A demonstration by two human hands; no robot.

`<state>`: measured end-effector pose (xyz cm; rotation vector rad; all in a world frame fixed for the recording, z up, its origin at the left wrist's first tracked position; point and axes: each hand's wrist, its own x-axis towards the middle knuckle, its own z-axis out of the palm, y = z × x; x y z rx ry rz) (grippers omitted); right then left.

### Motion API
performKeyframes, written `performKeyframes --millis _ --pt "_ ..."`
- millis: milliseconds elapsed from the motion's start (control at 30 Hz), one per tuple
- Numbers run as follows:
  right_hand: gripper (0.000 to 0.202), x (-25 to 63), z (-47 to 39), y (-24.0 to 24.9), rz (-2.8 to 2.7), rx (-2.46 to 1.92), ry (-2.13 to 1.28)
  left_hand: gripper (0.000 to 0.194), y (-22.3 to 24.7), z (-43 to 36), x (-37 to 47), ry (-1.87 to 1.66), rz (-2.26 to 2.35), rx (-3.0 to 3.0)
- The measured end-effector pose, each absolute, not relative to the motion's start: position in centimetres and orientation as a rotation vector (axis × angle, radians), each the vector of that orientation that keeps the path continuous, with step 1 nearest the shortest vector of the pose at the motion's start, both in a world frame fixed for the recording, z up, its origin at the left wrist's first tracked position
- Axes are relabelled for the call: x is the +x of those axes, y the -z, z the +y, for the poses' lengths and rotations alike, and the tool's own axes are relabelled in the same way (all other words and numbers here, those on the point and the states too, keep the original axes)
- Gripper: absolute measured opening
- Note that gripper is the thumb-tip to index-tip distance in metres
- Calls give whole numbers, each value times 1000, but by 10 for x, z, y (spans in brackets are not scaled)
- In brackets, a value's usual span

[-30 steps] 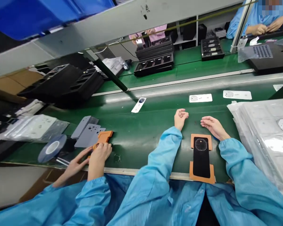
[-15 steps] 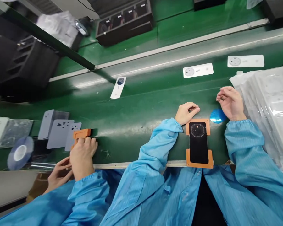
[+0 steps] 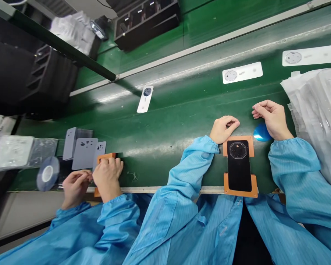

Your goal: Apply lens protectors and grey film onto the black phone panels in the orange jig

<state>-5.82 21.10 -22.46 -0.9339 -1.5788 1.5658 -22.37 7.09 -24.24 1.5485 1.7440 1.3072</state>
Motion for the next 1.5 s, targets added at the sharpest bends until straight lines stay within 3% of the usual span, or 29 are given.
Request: performKeyframes --millis 200,467,1100,1500 --pt "8 -59 199 226 -2125 -928 -1147 22 242 70 -223 -1316 1740 1579" --pt "15 -60 187 230 -2465 -673 -783 25 245 70 -227 -1306 1721 1653" --pt "28 -59 186 232 -2551 -544 -585 25 246 70 -226 -1314 1710 1567" --pt "33 -59 165 208 -2529 -493 -571 56 238 70 -235 -1403 1176 971"
